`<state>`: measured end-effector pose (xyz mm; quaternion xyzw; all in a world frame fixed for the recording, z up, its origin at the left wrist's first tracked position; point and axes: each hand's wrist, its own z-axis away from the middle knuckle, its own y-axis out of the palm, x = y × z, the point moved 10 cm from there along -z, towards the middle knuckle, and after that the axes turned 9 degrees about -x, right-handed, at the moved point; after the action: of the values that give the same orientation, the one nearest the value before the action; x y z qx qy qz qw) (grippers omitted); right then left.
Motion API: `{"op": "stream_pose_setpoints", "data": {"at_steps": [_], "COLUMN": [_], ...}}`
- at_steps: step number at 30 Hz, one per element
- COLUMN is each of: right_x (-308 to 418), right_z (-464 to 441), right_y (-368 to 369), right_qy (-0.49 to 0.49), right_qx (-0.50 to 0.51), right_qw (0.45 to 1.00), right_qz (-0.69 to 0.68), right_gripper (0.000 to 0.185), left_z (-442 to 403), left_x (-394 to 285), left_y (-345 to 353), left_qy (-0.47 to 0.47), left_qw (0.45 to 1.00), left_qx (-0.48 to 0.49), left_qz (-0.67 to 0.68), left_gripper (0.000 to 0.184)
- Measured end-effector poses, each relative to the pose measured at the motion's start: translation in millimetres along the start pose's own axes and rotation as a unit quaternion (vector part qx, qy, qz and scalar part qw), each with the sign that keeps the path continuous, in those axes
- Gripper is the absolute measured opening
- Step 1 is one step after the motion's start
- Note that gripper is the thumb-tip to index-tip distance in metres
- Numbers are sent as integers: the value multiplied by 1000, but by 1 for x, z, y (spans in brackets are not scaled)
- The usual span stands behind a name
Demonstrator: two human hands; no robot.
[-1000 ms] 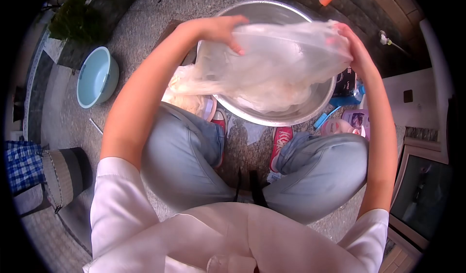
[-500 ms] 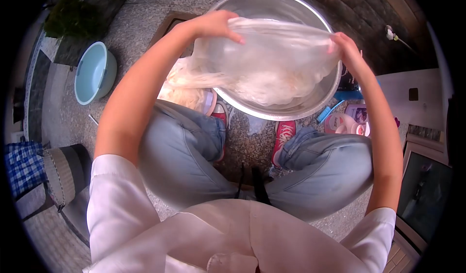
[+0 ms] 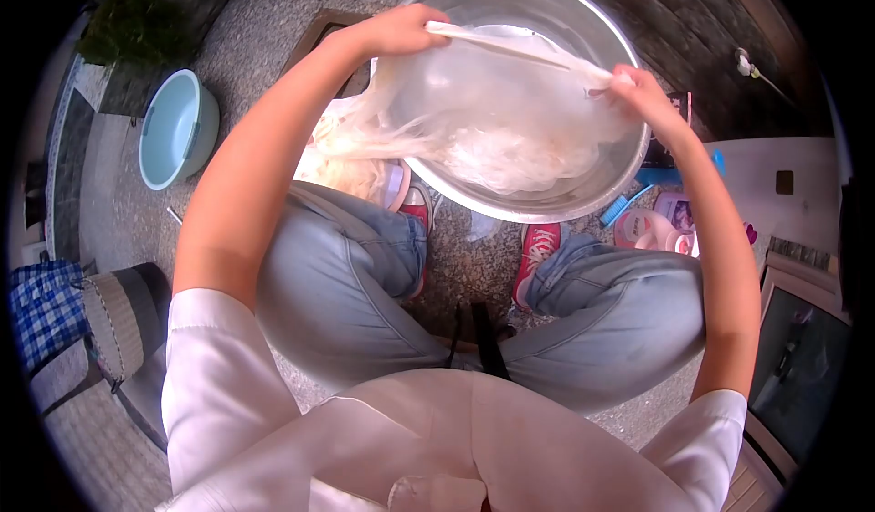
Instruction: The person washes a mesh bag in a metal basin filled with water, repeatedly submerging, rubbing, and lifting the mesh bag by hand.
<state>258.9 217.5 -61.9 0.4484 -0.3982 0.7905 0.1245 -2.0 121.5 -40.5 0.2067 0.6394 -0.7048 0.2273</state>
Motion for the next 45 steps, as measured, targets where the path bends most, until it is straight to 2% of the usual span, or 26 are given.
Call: {"op": "stream_pose_setpoints", "data": {"at_steps": [1,3,6,7,9,11,13,15,17,19,23,24,27,28,29,30,31,33,34,35,36,37,39,42,44,45], "right_x": [8,7,31,22,29,16,1,-14,-33,-50,-89,-99,-121,-121,-121,-120,-120,-128,-147,-166,-159,-140,-115,-103,-71,-53], "right_z": [0,-3,-13,-25,-40,-48,-56,-68,-80,-83,-64,-63,-91,-102,-109,-119,-124,-121,-115,-101,-89,-69,-52,-62,-57,-50], "right_y": [-8,-3,16,22,41,54,60,71,91,121,207,224,237,229,231,218,206,211,239,260,253,254,244,177,133,116], "right_qy": [-15,27,-61,-61,-154,-108,-58,-42,-26,-45,-120,-120,-141,-75,-74,-60,-45,-31,-3,26,26,-27,-83,-23,-31,-32], "right_qx": [-75,-101,-109,-109,-125,-144,-187,-180,-121,-53,71,111,55,58,61,-16,-94,-102,41,181,178,205,229,86,61,65], "right_qw": [993,991,991,991,963,966,958,965,975,981,951,944,926,931,931,940,944,942,937,912,912,914,911,969,975,972], "right_qz": [-87,-83,53,52,184,184,209,185,183,183,276,288,347,354,353,335,314,318,346,368,370,350,332,229,212,223], "right_gripper": [20,28,41,41,32,25,30,37,38,35,27,24,19,17,17,17,17,22,25,28,28,29,30,30,35,38], "left_z": [1,4,1,-4,-15,-22,-31,-38,-45,-36,-11,-10,-8,-30,-44,-54,-55,-43,-26,-17,2,16,8,-8,-14,-12], "left_x": [1,-12,-25,-22,-4,8,20,27,43,31,42,49,78,89,101,109,107,110,112,113,110,99,88,71,54,38], "left_y": [6,-4,13,19,43,49,35,47,82,128,232,247,290,271,248,239,237,250,279,281,293,293,257,180,131,103], "left_qy": [0,51,105,105,55,37,24,-1,-46,67,135,136,151,78,2,-58,-60,-78,-42,-41,-2,37,16,-34,13,33], "left_qw": [1000,990,990,990,988,986,977,978,993,994,946,946,908,942,954,969,969,959,926,927,920,910,929,958,969,969], "left_qx": [0,-123,-91,-91,-34,-44,-186,-181,-102,-21,226,226,287,163,37,79,82,180,316,313,350,385,331,237,163,131], "left_qz": [0,40,-22,-23,-137,-158,-105,-108,-44,-89,-191,-189,-264,-283,-297,-225,-225,-202,-200,-202,-176,-150,-165,-160,-187,-208], "left_gripper": [32,35,29,29,32,27,23,27,33,37,35,35,29,29,30,33,33,35,36,36,35,34,36,46,52,47]}}
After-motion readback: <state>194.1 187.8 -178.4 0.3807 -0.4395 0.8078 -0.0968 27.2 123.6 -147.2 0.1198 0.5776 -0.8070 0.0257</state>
